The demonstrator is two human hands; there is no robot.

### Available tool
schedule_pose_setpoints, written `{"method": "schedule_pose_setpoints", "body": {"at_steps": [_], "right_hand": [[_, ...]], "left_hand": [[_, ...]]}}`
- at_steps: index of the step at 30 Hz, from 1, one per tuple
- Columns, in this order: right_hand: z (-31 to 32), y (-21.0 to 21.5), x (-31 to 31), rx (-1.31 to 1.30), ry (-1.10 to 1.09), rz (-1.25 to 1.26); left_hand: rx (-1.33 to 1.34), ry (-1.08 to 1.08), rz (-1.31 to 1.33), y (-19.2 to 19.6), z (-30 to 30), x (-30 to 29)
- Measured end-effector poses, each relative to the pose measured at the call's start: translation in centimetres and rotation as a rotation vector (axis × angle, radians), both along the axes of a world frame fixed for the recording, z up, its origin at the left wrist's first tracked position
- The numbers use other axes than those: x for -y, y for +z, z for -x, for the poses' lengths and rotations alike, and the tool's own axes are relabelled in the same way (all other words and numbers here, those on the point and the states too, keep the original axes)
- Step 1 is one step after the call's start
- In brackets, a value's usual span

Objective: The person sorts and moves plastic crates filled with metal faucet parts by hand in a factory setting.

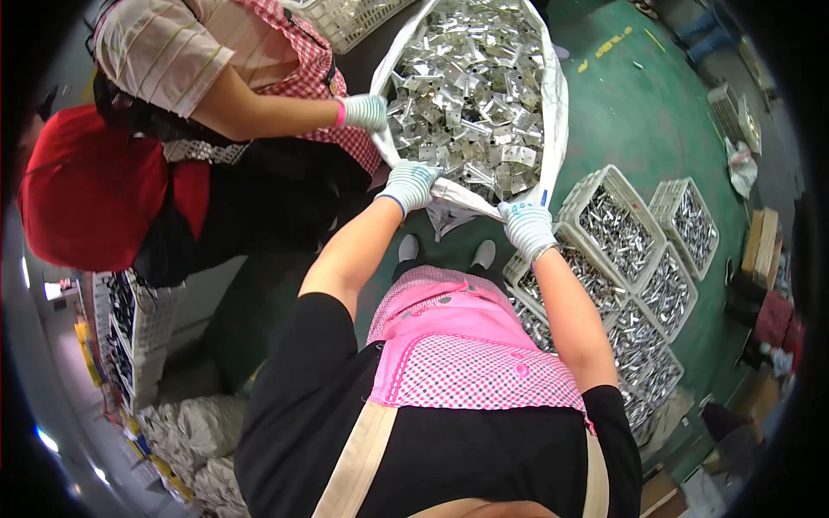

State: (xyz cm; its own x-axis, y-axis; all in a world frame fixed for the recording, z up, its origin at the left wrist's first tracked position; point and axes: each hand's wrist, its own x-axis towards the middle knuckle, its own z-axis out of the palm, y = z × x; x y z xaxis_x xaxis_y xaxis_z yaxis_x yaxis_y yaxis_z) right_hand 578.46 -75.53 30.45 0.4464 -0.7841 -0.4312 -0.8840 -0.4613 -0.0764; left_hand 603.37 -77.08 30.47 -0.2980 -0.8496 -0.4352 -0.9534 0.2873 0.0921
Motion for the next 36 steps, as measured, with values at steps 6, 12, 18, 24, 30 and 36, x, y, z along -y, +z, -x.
{"method": "schedule_pose_setpoints", "body": {"at_steps": [6, 12, 18, 24, 30, 36], "right_hand": [[-1.6, 2.4, -1.5, -0.056, 0.036, 0.063], [-1.4, -1.1, -4.7, 0.014, -0.003, 0.125], [-0.1, -1.0, -8.0, 0.12, -0.026, 0.178], [2.6, -1.4, -15.0, 0.084, -0.017, 0.338], [-1.0, -2.3, -24.1, 0.357, -0.545, 0.364], [-4.3, -0.4, -30.3, 0.134, -0.269, 0.148]], "left_hand": [[-0.003, 0.011, 0.034, -0.7, -1.4, -1.5], [0.093, 0.012, 0.02, -0.5, 0.0, -3.3], [0.21, -0.031, -0.002, 1.5, 1.6, -6.5], [0.143, -0.067, -0.047, 0.7, 3.5, -13.9], [0.222, -0.133, -0.166, -0.5, 1.3, -21.2], [0.129, -0.214, -0.053, 1.5, -2.5, -26.9]]}}
